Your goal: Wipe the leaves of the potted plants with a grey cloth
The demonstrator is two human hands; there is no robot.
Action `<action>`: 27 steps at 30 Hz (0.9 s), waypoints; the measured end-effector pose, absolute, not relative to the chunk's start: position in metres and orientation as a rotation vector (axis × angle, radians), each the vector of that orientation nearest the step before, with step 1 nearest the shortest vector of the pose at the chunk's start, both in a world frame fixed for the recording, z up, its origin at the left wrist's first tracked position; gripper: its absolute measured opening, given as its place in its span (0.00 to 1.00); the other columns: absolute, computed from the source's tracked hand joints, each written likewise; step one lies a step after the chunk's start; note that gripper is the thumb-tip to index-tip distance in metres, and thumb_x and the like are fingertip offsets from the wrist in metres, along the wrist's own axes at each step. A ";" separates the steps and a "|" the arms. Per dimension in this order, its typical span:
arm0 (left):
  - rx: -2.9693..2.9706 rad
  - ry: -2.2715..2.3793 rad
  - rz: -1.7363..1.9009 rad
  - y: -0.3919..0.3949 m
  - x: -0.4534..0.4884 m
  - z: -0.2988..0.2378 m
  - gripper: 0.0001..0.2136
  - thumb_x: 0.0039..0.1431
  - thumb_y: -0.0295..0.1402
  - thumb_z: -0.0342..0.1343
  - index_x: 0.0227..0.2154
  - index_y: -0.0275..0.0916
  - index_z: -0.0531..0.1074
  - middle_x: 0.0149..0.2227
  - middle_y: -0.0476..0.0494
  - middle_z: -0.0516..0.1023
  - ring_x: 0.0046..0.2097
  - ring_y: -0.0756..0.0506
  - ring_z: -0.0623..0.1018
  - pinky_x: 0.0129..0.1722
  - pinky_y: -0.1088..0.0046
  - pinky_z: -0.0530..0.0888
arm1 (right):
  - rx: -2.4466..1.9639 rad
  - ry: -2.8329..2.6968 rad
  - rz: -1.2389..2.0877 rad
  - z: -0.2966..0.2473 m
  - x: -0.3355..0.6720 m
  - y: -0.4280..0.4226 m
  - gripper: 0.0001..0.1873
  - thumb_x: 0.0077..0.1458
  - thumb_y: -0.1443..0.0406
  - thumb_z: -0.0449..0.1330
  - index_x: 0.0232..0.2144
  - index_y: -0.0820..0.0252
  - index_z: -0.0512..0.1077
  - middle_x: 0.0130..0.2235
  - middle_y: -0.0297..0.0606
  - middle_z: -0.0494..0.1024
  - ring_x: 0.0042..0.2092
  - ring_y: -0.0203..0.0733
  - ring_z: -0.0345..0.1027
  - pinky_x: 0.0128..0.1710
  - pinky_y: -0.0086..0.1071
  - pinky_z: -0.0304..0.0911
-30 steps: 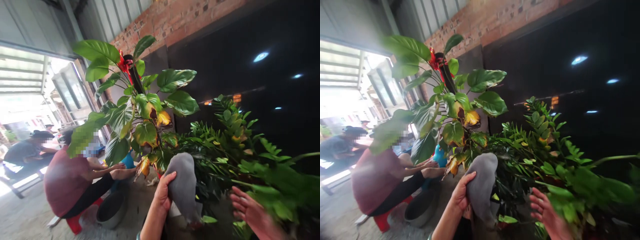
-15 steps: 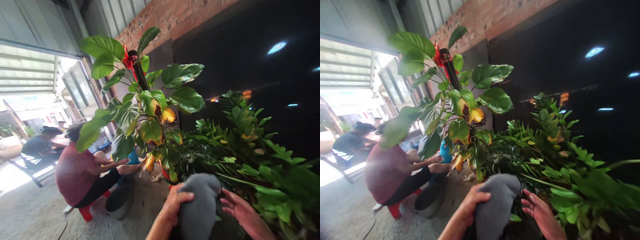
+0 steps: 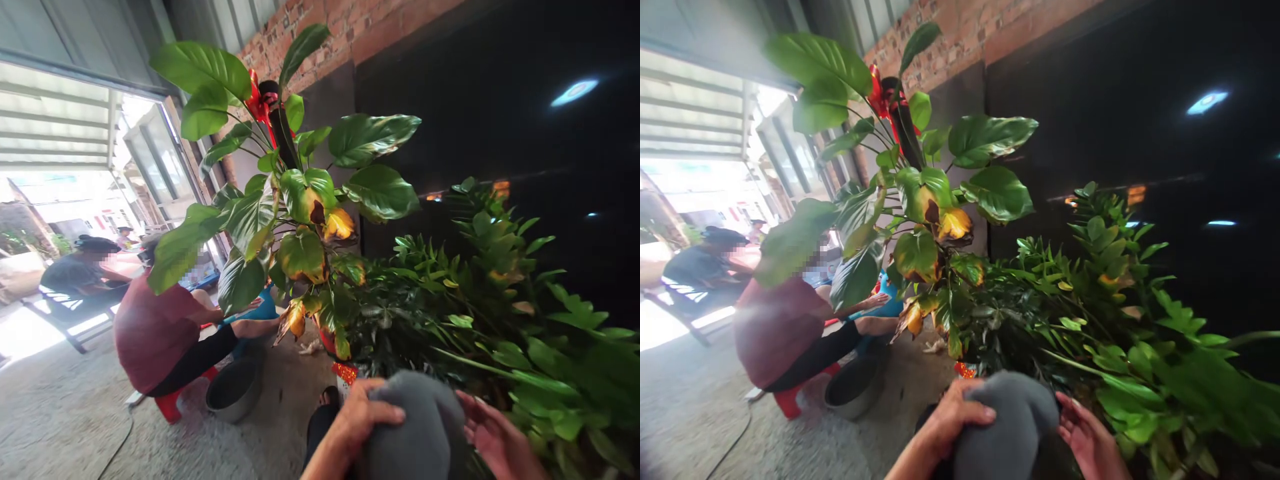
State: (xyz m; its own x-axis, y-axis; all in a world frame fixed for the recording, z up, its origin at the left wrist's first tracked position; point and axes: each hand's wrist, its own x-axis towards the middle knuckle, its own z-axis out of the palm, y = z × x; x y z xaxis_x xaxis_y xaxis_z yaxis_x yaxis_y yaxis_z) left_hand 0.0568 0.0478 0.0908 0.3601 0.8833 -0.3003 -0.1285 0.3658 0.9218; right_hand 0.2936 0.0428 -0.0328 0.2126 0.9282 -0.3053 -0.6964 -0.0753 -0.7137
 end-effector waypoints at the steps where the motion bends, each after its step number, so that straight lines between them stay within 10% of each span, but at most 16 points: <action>1: 0.952 0.919 0.866 0.053 0.053 0.104 0.14 0.28 0.33 0.66 0.24 0.35 0.79 0.20 0.48 0.75 0.22 0.49 0.69 0.24 0.74 0.64 | -0.908 -0.339 1.398 -0.031 0.294 0.043 0.12 0.32 0.55 0.71 0.22 0.52 0.81 0.29 0.41 0.84 0.30 0.52 0.76 0.33 0.45 0.73; 20: 1.022 0.847 1.157 0.089 0.063 0.149 0.20 0.29 0.40 0.68 0.29 0.36 0.78 0.23 0.49 0.74 0.26 0.49 0.70 0.28 0.73 0.65 | -0.837 -0.281 1.433 -0.030 0.293 0.047 0.15 0.34 0.52 0.70 0.26 0.51 0.82 0.35 0.46 0.84 0.41 0.61 0.76 0.56 0.61 0.58; 27: 1.201 1.113 0.809 0.068 0.076 0.085 0.10 0.27 0.33 0.66 0.19 0.38 0.78 0.18 0.52 0.71 0.24 0.49 0.66 0.26 0.72 0.62 | -0.855 -0.326 1.445 -0.023 0.290 0.041 0.15 0.36 0.54 0.69 0.27 0.55 0.82 0.36 0.46 0.83 0.42 0.62 0.75 0.56 0.61 0.58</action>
